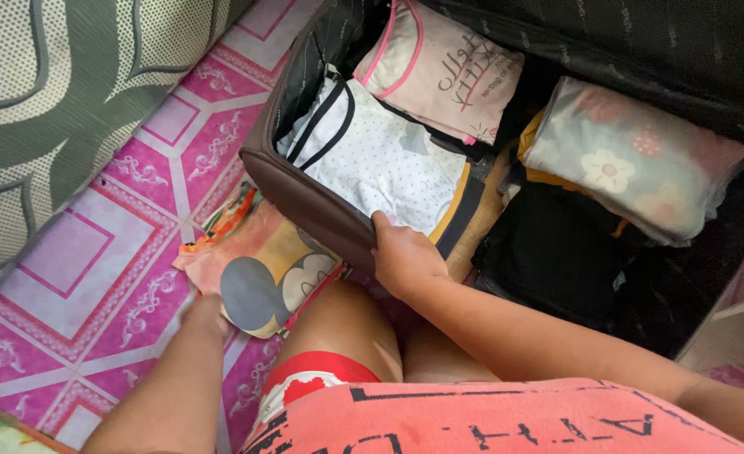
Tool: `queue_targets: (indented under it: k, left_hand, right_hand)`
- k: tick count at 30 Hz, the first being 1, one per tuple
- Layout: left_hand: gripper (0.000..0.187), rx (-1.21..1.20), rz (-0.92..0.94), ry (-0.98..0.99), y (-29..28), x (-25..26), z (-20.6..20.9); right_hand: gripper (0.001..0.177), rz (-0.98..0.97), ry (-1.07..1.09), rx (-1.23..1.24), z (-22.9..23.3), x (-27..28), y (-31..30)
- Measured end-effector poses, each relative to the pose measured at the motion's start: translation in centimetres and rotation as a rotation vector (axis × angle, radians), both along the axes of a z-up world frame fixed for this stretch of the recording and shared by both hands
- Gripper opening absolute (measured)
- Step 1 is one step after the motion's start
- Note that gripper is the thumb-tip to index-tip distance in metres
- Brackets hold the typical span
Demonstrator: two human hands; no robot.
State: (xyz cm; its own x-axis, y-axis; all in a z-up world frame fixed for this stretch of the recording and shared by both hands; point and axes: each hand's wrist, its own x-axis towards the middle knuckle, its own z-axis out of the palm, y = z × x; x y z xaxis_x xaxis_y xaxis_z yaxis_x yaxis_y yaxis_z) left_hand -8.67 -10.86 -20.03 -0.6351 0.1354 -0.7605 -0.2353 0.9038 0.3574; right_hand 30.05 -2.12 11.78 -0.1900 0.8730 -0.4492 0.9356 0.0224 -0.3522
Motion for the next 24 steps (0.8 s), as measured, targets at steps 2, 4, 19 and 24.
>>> queue_targets:
  k: [2,4,19,24]
  left_hand:
    - [0.037,0.014,0.199,-0.389,-2.2,1.4,-3.5]
    - [0.042,0.07,0.277,-0.549,-3.2,3.0,-5.7]
    - [0.036,-0.187,0.056,-0.6,-0.8,3.0,3.9]
    - [0.037,0.177,0.174,-0.811,2.6,2.5,15.9]
  right_hand:
    - [0.038,0.006,0.0,0.03,-0.1,-0.1,-0.2]
    - [0.038,0.007,-0.013,0.022,-0.2,-0.2,-0.3]
    - [0.039,0.021,-0.002,0.012,0.1,0.3,0.0]
    - [0.046,0.057,0.031,0.004,0.8,0.4,0.2]
